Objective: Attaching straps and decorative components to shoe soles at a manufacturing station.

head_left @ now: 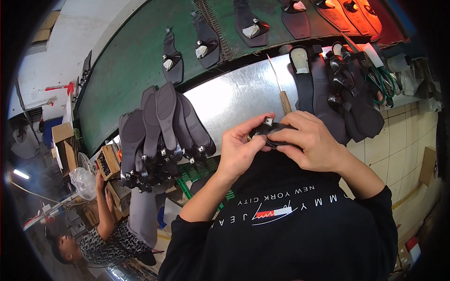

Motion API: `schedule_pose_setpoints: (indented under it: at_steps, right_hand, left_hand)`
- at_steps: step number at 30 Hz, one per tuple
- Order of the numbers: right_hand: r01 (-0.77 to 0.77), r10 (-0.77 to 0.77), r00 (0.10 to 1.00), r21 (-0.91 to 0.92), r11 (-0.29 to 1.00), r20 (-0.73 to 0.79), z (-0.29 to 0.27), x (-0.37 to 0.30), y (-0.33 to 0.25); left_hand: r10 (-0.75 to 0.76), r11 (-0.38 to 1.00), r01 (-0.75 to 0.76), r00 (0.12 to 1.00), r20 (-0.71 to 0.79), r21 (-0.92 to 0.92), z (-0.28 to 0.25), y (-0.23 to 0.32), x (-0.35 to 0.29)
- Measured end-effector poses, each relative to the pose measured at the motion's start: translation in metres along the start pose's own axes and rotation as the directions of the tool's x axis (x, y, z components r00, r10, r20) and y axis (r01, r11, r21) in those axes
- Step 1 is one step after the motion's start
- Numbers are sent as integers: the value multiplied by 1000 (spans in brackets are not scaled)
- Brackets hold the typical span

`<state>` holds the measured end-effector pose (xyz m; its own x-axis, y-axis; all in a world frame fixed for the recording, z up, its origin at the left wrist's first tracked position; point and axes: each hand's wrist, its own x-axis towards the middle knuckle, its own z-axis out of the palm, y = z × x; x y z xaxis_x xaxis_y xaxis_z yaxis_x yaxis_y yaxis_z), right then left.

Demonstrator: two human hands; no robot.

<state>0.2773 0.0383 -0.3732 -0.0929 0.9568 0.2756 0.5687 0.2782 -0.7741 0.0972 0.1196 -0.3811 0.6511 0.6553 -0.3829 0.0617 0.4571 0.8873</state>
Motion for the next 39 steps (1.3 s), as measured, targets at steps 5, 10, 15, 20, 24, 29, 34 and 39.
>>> schedule_pose_setpoints:
  at_steps: [5,10,15,20,24,29,34,39]
  right_hand:
    - [-112,111,994,79,990,20,-2,-1,-6]
    - [-154,159,984,71,986,-76,5,-4,-1]
    - [-90,93,983,24,996,-160,8,-5,0]
    - [105,-126,967,-103,989,-223,6,-5,1]
    - [126,-131,980,-42,991,-149,2,-4,-4]
    - [-119,129,966,60,991,-224,7,-4,-8]
    - [-90,84,977,-22,996,-196,5,-5,-4]
    - [-74,50,973,-102,992,-224,9,-4,-6]
  left_hand:
    - [-30,999,30,999,-18,-25,3,5,4]
    - [8,1000,-8,998,-61,-8,9,8,6]
    - [-67,994,60,995,-67,-92,8,15,9]
    - [-199,954,196,980,10,-228,4,33,4]
    - [-87,978,93,995,42,-185,-3,31,3]
    - [-53,992,52,999,-8,-116,-3,23,6]
    - [-228,972,233,969,94,-38,-10,24,9]
    - [-184,981,183,983,16,64,0,14,8]
